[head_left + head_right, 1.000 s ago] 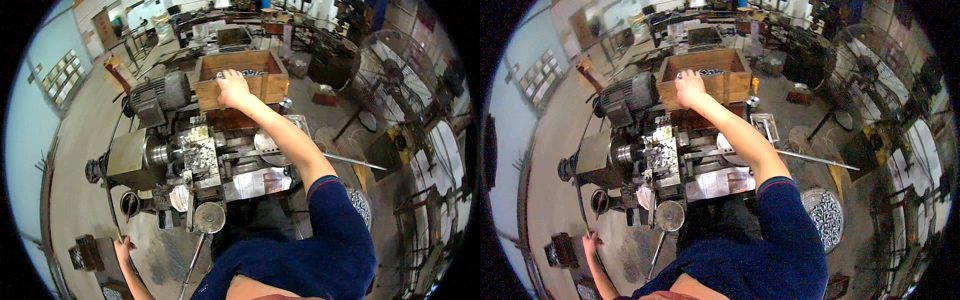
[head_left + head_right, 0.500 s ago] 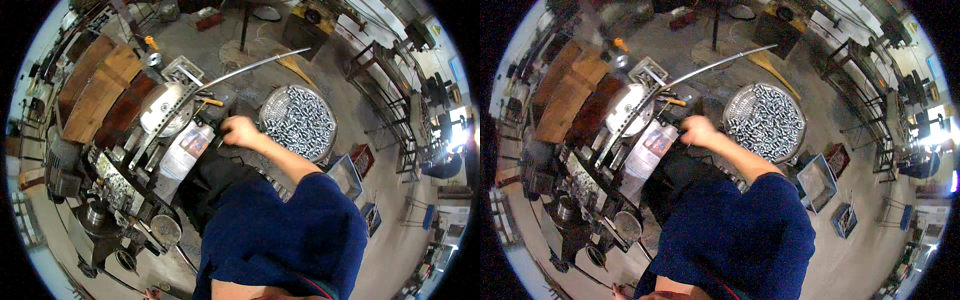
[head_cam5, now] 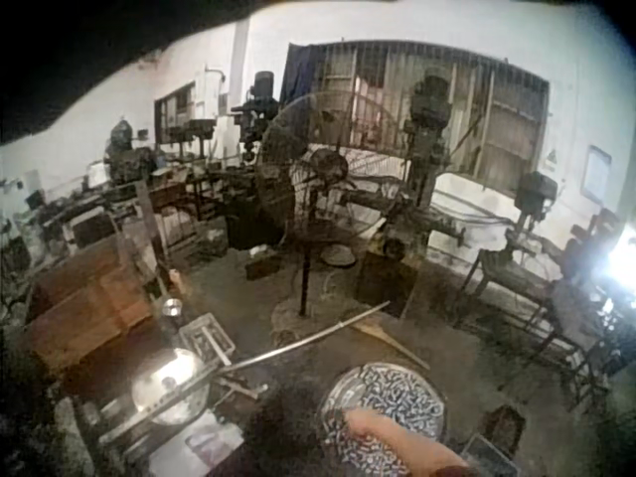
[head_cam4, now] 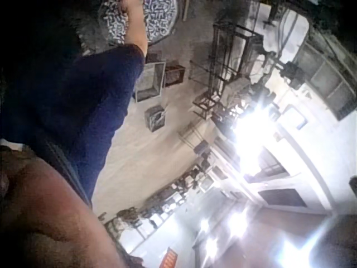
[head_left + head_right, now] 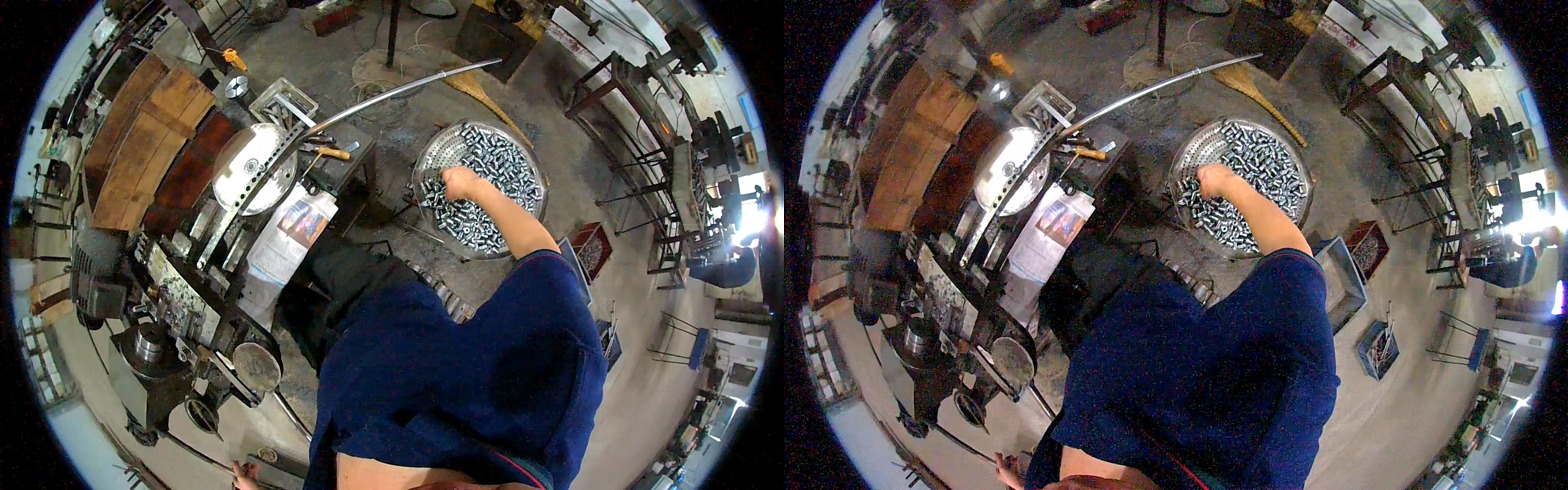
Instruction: The person operates a lathe to machine metal components, repeatedly picking up small parts from a basket, securing them in the chuck, operating the control levers, and then returning the finished components to the basket.
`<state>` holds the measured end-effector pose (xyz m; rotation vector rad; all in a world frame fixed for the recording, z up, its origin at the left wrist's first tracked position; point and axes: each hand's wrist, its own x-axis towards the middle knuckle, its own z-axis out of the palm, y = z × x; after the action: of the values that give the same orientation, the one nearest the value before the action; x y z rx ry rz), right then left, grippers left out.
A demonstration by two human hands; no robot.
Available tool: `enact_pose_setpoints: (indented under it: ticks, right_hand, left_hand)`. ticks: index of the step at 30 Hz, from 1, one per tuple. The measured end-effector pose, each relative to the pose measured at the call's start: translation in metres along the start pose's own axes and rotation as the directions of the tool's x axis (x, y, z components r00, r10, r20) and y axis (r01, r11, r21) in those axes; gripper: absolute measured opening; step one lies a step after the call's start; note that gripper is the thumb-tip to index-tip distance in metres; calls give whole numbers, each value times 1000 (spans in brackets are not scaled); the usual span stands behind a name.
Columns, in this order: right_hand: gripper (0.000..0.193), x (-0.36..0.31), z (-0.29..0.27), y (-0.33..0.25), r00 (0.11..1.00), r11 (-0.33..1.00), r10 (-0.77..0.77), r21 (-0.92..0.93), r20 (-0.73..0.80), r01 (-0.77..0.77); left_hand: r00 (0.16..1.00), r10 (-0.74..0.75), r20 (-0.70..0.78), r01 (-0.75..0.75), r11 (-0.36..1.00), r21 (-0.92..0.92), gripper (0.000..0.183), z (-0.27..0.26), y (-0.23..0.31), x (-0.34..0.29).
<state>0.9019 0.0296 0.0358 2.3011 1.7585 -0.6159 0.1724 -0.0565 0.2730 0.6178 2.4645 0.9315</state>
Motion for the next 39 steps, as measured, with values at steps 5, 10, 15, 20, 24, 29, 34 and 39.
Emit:
enact_pose_setpoints:
  ticks: [5, 10, 15, 20, 24, 29, 34, 39]
  right_hand:
    - [24, -2, -5, -2, 997, 1000, -4, -12, -72, 3]
    - [29, -6, -4, -8, 987, 990, 139, 32, -83, -137]
    - [37, 8, -36, -33, 910, 973, -86, 164, -405, 165]
    - [41, -56, -135, -205, 660, 611, -465, 326, -591, 722]
    - [42, -82, -156, -350, 269, 154, -794, 248, -545, 957]
    - [40, -118, -179, -447, -83, -135, -831, 54, -551, 989]
    - [29, -123, -179, -465, -79, -151, -884, 122, -462, 981]
    - [29, -116, -184, -486, -156, -163, -903, -16, -400, 987]
  left_hand:
    - [1000, -1, 31, 4, 995, -103, 34, -8, -55, 84]
    - [986, 77, 150, -41, 972, -231, 40, -14, -81, 131]
    - [881, 445, 164, -374, 440, 816, 46, -53, -112, 138]
    - [743, 645, 180, -661, 750, 38, 36, 11, 73, 45]
    - [474, 824, 310, -860, 509, -39, 33, 81, 145, -18]
    - [372, 798, 474, -853, 495, -164, 28, 105, 163, -46]
    - [415, 823, 389, -737, 554, -387, 35, 109, 136, -27]
    - [470, 753, 460, -583, 656, -479, 40, 112, 125, -13]
